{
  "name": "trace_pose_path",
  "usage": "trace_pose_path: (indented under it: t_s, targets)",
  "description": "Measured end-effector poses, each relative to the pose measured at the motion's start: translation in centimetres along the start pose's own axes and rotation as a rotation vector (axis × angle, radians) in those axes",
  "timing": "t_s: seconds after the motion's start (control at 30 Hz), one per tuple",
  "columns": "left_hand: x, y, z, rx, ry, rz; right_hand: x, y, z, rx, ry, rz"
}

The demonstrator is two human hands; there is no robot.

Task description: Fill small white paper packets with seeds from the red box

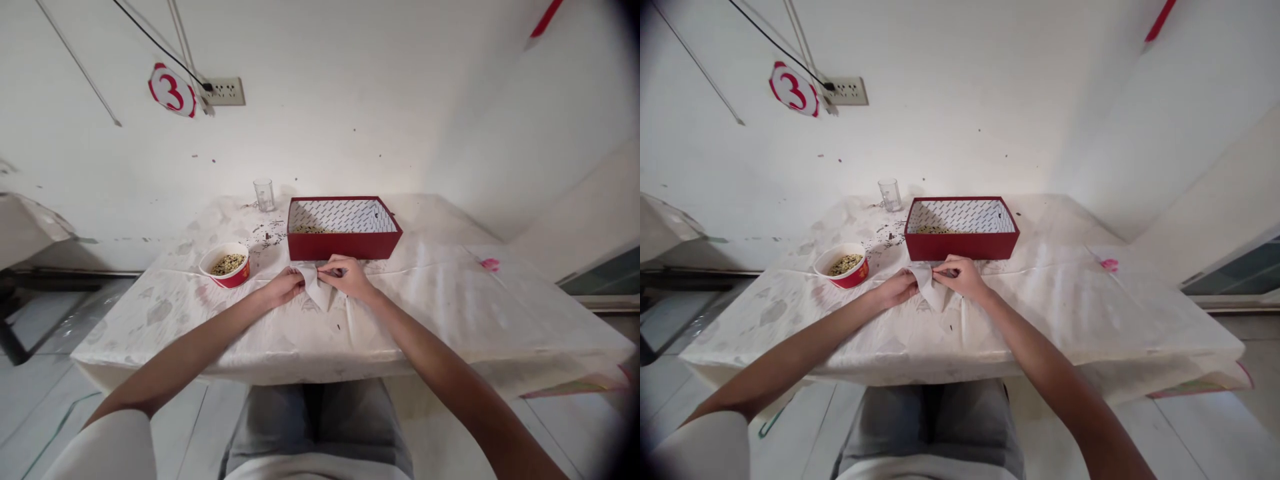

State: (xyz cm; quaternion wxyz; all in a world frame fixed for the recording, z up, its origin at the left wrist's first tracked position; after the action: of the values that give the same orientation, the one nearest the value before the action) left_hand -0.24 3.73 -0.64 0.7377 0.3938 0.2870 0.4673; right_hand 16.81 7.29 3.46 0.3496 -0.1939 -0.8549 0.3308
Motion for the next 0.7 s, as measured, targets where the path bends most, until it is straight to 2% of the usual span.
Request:
trace_pose_path:
  t_s: [0.7]
  targets:
    - [-0.7,-0.3,0.2,0.103,-0.008,0.013,0.1,-1.4,0.1,-0.015,-0.001,-0.049]
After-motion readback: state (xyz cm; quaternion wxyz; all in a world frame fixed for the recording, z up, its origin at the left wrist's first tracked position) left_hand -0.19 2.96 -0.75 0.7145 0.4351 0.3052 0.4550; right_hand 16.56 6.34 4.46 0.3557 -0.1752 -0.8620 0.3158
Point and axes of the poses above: each hand's wrist, its own x-axis towards the middle knuckle, its own z-axis out of the palm, y = z × x, the point moved 5 cm from there along x, towards the middle knuckle, and after that the axes turned 14 degrees about -y, right-handed, at the moved point
